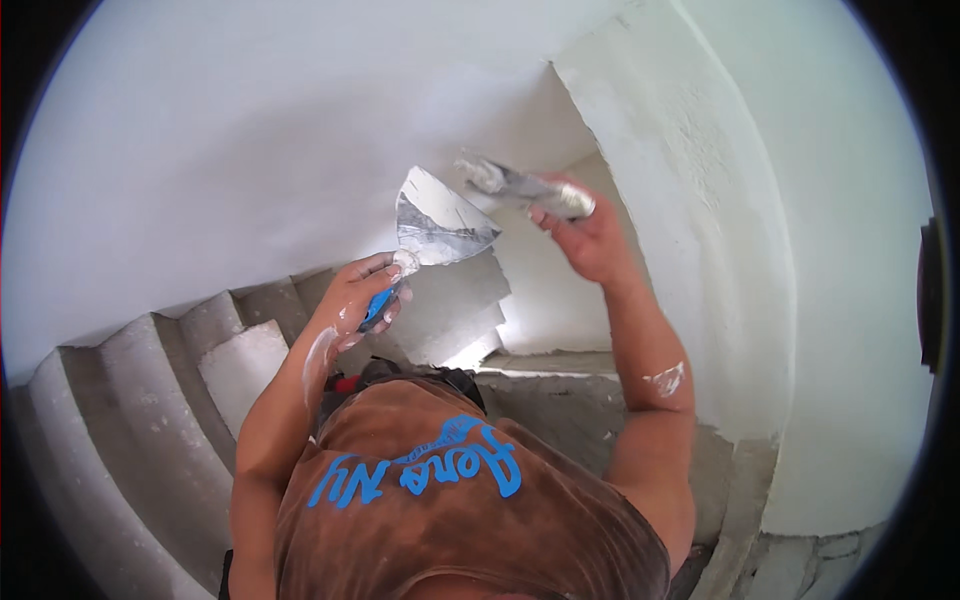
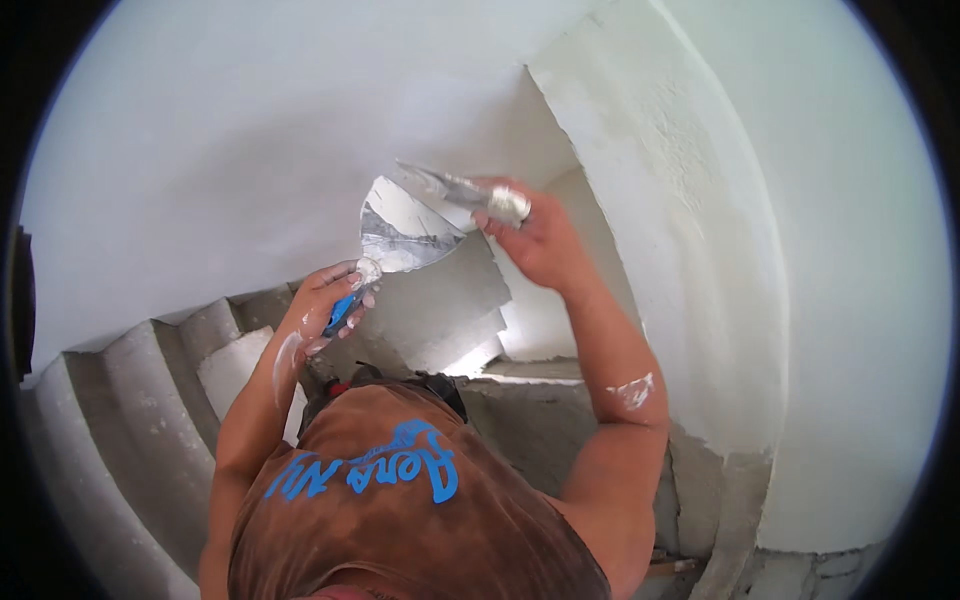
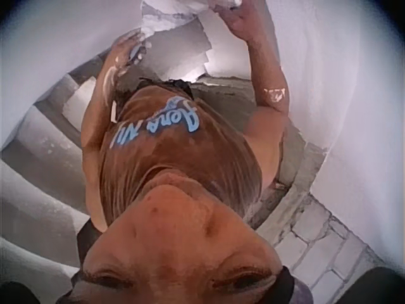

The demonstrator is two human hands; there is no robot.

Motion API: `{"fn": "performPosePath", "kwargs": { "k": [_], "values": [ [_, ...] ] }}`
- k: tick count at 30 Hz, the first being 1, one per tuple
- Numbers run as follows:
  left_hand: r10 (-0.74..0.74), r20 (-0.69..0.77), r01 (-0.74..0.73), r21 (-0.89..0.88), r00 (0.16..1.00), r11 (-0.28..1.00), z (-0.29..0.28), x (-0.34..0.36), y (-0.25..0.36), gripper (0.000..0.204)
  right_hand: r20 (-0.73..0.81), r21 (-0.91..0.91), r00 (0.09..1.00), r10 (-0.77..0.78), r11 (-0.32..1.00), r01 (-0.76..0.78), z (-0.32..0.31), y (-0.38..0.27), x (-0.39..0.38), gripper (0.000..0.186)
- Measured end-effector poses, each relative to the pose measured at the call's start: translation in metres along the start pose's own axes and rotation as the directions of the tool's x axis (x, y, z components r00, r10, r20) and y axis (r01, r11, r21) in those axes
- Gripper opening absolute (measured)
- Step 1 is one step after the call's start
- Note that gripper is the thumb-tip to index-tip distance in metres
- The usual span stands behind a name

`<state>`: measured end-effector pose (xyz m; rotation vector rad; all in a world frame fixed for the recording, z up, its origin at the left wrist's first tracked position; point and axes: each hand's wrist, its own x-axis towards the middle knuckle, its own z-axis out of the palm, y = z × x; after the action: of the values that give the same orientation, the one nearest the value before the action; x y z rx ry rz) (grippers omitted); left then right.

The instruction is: The person transfers plaster between putty knives and applies and smooths the plaster onto the wall and ceiling surfaces.

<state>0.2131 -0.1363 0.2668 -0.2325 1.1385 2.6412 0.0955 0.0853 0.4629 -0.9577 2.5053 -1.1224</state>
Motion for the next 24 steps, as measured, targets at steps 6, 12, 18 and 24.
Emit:
{"fn": "performPosePath", "kwargs": {
  "k": [6,12,18,24],
  "values": [
    [-0.082,0.138,0.103,-0.149,0.987,0.983,-0.004,0.001,0.03,0.035,0.078,-0.102,0.931,-0.355,0.926,0.362,0.02,0.076,-0.008,0.042],
    [-0.034,0.118,0.03,0.033,0.992,0.999,0.004,0.002,0.036,0.035,-0.095,-0.202,0.993,-0.065,0.978,0.045,0.017,0.097,-0.028,0.033],
    [0.276,0.214,-0.332,0.305,0.937,0.892,0.012,0.035,0.059,0.037,-0.426,0.52,0.834,0.35,0.849,-0.091,0.052,0.142,-0.047,0.032],
    [0.419,0.807,-0.718,0.574,0.416,-0.394,0.006,0.086,0.072,0.045,-0.445,0.895,0.723,0.529,0.296,0.334,0.078,0.087,-0.027,0.026]
  ]
}}
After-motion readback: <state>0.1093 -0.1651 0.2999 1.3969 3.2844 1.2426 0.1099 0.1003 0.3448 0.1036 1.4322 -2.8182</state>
